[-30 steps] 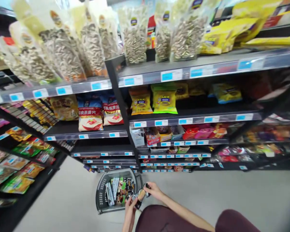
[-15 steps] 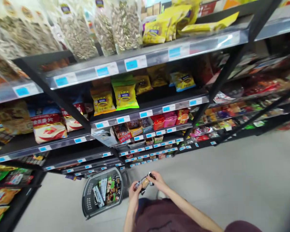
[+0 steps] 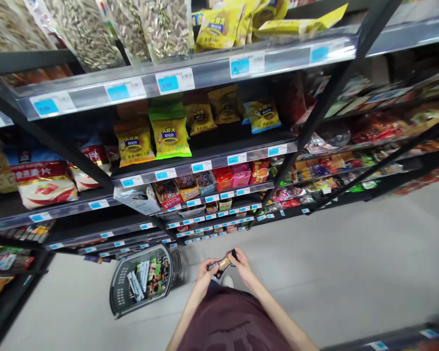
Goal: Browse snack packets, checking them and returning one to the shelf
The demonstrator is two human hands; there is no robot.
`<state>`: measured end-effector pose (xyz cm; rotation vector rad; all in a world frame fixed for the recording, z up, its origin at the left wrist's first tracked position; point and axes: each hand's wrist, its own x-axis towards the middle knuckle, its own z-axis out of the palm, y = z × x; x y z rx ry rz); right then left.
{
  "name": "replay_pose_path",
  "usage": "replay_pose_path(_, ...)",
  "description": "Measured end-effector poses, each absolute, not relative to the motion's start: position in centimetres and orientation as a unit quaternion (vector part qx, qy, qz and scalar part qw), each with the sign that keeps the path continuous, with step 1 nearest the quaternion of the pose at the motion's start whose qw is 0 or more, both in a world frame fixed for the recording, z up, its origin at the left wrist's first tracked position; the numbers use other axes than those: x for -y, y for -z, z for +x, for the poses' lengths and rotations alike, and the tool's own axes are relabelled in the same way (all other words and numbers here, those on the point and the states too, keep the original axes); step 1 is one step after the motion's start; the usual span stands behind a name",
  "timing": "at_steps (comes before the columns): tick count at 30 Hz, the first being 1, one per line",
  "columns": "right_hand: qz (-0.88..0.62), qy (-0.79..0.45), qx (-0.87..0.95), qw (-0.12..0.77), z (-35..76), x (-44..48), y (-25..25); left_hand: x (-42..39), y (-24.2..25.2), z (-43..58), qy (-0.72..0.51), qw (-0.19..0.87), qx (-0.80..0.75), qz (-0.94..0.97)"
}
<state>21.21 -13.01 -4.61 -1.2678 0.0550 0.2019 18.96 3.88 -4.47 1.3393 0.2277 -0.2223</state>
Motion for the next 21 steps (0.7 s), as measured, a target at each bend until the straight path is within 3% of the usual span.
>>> replay_pose_path(21,-0.575,-0.143,-0.033,0.805,21.2,12.4,5.7,-3.8,5.8,17.7,-0.018,0.763,-0.218,0.608)
